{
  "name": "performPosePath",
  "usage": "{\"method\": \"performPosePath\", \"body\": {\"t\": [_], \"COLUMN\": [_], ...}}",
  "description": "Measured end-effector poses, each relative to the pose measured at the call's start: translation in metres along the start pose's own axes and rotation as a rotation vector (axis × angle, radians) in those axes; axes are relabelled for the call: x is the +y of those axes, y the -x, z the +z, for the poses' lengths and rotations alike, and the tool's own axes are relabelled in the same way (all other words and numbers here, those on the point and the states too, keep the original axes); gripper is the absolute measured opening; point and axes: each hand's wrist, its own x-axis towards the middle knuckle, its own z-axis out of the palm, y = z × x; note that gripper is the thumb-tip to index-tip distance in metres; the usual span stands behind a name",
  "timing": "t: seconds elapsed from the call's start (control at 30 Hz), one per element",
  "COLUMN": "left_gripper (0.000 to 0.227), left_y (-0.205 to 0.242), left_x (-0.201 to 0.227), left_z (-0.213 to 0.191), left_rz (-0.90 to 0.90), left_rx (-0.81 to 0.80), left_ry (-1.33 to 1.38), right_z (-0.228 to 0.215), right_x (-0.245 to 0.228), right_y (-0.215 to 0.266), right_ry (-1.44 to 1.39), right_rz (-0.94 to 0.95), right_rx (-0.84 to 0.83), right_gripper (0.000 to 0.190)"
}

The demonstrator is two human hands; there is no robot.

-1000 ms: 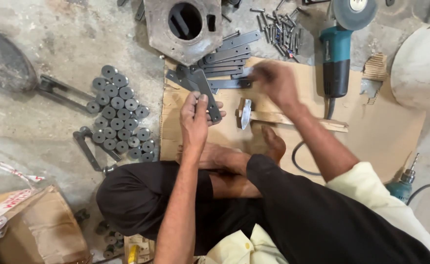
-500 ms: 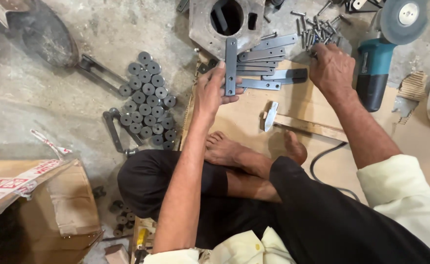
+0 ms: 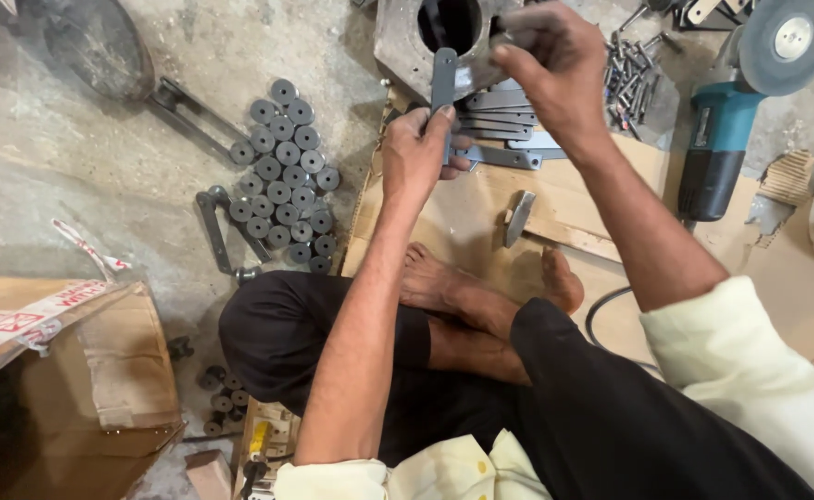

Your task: Assembling and finishing metal bracket components using a grinder and hammer.

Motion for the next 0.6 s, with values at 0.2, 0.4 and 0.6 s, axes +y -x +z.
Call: {"method": "performPosePath", "body": {"t": [0.2,0.4,0.6], "left_gripper": [0.032,0.034,0.035], "left_y": [0.001,-0.001,-0.002], "left_x": [0.009,0.010,0.006], "left_z": [-0.002,-0.004,-0.007], "left_rz": [-0.013,-0.040,-0.011], "left_rx": [0.018,0.000,-0.014], "left_ry": [-0.067,-0.054,-0.054], "right_z": [0.028,0.035,0.042], "right_x": [0.016,0.012,0.009], "right_y": [-0.016,-0.018,-0.008], "right_ry": [0.141,0.426,0.771], "right_rz": [-0.134,-0.127,-0.498], "right_rx": [-0.055,-0.045,-0.067], "right_gripper": [0.019,0.008,0.017]}}
